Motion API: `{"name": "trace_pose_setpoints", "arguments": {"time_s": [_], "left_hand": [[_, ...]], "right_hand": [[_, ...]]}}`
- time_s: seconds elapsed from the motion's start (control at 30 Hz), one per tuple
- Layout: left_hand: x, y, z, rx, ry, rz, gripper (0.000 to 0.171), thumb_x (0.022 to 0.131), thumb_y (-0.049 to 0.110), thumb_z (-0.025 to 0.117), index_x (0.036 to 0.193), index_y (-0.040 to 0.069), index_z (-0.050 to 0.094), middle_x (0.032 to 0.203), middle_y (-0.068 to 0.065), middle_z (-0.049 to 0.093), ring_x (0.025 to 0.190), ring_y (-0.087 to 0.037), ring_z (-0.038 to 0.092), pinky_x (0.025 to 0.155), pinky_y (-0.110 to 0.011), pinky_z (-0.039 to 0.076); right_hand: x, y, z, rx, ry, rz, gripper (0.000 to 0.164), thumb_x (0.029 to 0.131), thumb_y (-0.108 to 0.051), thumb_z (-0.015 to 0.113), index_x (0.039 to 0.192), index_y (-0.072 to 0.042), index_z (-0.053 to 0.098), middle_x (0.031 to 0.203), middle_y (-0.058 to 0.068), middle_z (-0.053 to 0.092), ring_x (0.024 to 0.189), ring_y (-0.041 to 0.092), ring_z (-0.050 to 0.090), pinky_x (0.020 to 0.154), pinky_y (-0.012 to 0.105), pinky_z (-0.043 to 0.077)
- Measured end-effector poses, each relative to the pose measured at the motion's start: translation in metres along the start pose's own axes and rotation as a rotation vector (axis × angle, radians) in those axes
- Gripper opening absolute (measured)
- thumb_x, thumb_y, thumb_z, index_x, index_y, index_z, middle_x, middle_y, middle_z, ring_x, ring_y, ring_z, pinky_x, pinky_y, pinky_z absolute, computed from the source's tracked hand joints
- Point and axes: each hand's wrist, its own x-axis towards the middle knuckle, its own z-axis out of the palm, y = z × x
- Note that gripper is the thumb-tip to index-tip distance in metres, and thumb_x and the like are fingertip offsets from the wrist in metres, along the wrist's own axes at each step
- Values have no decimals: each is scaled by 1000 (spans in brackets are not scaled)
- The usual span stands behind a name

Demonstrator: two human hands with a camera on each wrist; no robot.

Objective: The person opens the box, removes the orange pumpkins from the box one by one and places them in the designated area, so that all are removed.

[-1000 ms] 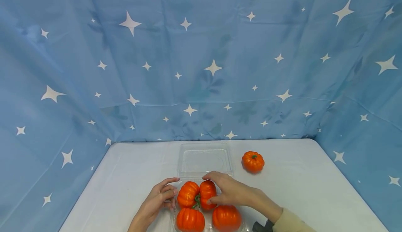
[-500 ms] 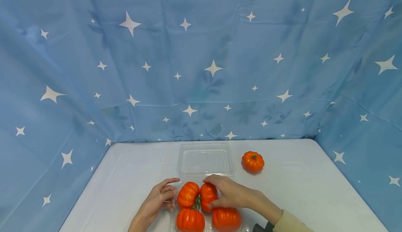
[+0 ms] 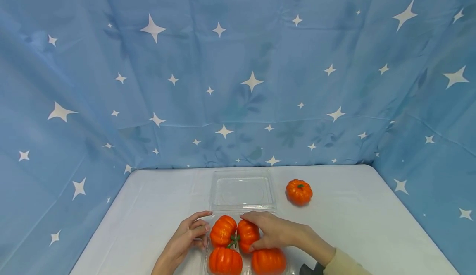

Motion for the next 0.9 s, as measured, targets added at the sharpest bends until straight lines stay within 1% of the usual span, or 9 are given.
{"name": "trace_pose_setpoints", "arguments": {"time_s": [0.07,0.17,0.3,0.5,0.73,0.9], "left_hand": [[0,0,0,1,-1,0,60,99,7,59,154,-4,37,89,-3,63,63,-13,57,55,-26,55],[0,0,0,3,-1,1,60,99,7,59,154,-4,37,89,-3,63,63,-13,57,55,-26,55],[0,0,0,3,0,3,60,99,8,59,153,-4,37,89,-2,63,63,-13,57,56,-27,54],[0,0,0,4,1,1,61,99,10,61,153,-4,37,88,-2,63,63,-13,57,56,-26,55],[0,0,0,0,-2,0,61,99,10,61,154,-4,37,88,-2,63,64,-13,58,56,-26,54],[-1,0,-1,-1,-8,1,61,100,9,60,154,-4,37,89,-3,63,64,-13,58,56,-26,54]], "right_hand": [[0,0,-1,-7,-3,9,72,86,-36,84,146,-9,54,143,2,60,128,18,58,107,42,52],[0,0,-2,-19,-2,7,71,85,-37,84,145,-11,56,140,0,61,125,16,59,106,41,53],[0,0,-3,-5,5,4,68,85,-37,85,142,-12,57,137,-2,62,121,13,59,105,39,53],[1,2,-3,12,23,12,65,83,-34,87,138,-13,59,135,-2,62,121,14,57,106,40,53],[-1,5,-3,61,48,10,61,83,-34,87,134,-18,56,126,-7,62,113,7,57,104,35,54],[-3,7,-4,81,71,-10,60,84,-33,86,132,-18,54,124,-9,62,112,5,56,104,33,53]]}}
